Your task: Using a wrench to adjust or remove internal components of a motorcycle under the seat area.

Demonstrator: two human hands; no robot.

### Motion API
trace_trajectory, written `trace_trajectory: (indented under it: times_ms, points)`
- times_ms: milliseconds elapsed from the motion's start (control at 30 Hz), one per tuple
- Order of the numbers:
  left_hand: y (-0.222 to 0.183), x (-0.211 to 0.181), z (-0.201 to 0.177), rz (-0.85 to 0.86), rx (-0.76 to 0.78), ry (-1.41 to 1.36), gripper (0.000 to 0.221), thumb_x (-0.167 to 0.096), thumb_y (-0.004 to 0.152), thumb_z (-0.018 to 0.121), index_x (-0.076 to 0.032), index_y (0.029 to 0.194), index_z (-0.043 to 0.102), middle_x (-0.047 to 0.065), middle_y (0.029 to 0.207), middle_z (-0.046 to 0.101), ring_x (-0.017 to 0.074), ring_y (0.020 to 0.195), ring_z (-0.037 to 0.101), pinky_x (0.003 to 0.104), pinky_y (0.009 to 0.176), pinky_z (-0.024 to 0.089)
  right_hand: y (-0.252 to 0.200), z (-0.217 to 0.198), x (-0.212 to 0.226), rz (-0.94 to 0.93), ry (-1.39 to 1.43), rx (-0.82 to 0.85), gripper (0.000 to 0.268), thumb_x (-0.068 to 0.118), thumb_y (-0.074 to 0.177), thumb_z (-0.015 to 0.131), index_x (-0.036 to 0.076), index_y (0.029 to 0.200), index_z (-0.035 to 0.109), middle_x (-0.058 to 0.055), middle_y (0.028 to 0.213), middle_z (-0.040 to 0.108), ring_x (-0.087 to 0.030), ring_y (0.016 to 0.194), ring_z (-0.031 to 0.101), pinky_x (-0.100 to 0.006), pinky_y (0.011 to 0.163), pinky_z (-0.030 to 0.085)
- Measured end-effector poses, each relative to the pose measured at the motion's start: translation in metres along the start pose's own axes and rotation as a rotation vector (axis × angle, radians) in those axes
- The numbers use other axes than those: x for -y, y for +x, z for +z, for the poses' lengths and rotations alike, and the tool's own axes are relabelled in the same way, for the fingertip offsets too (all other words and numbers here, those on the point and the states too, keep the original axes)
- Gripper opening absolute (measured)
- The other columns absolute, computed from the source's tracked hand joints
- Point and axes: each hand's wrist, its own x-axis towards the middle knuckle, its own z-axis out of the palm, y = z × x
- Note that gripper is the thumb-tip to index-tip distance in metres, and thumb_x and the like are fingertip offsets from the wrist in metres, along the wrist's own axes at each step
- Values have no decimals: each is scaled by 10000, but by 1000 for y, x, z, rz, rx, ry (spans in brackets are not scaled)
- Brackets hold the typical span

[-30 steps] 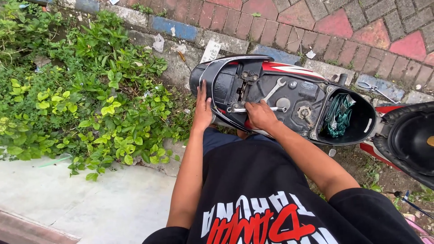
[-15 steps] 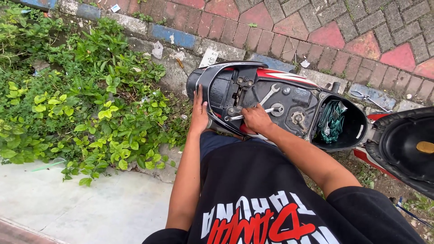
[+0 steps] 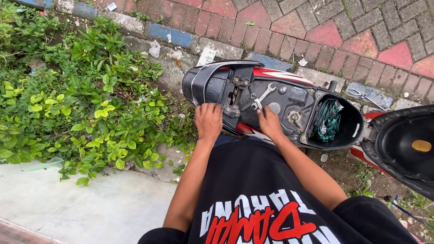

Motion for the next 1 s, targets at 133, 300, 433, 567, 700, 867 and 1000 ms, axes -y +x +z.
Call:
trace_trajectory:
  times_ms: [133, 300, 433, 567, 700, 867, 1000]
  points:
    - [-6, -4, 32, 232, 230, 110, 140, -276, 961, 701, -136, 973, 694, 35, 922, 634, 201, 1017, 562, 448, 976, 378, -5, -5, -2, 3, -71, 16, 368, 374, 1048, 522, 47, 1168, 643, -295, 959, 692, -524, 1031, 660, -614, 849, 499]
    - [0, -12, 49, 227, 379, 142, 108, -202, 922, 727, -115, 868, 690, 60, 884, 639, 238, 1040, 533, 510, 974, 337, -9, -5, 2, -2, -67, 9, 352, 362, 1044, 538, 44, 1144, 652, -293, 952, 690, -513, 1026, 664, -605, 843, 504]
    - [6, -17, 48, 232, 338, 152, 38, -136, 877, 731, -121, 858, 701, 74, 878, 633, 246, 991, 536, 488, 950, 328, -11, -8, 12, 13, -40, 18, 347, 331, 1045, 528, 31, 1165, 656, -303, 978, 692, -519, 1041, 659, -608, 859, 504]
    - [12, -18, 43, 315, 330, 130, 28, -105, 869, 726, -102, 847, 709, 90, 875, 637, 256, 1001, 543, 487, 954, 329, -7, -2, 4, 20, -42, 20, 352, 346, 1047, 531, 38, 1162, 656, -292, 982, 692, -503, 1043, 664, -597, 859, 509]
    - [21, -20, 47, 427, 344, 113, 15, -93, 843, 715, -101, 831, 717, 102, 882, 670, 266, 990, 555, 487, 968, 360, -10, -2, 6, 15, -28, 19, 359, 340, 1054, 518, 33, 1179, 653, -299, 986, 687, -513, 1044, 658, -601, 854, 506]
    - [30, -24, 40, 406, 496, 126, 95, -45, 893, 656, -68, 911, 747, 117, 889, 697, 283, 940, 610, 478, 967, 384, -13, -6, 12, 30, 3, -14, 351, 332, 1049, 511, 41, 1167, 666, -284, 964, 698, -503, 1030, 670, -584, 870, 516]
    - [28, -27, 53, 285, 468, 95, 95, -51, 882, 640, -77, 889, 730, 108, 834, 675, 284, 897, 601, 500, 932, 371, -12, -13, 15, 41, -3, -30, 355, 334, 1051, 523, 32, 1185, 654, -309, 989, 694, -521, 1058, 654, -605, 892, 506]
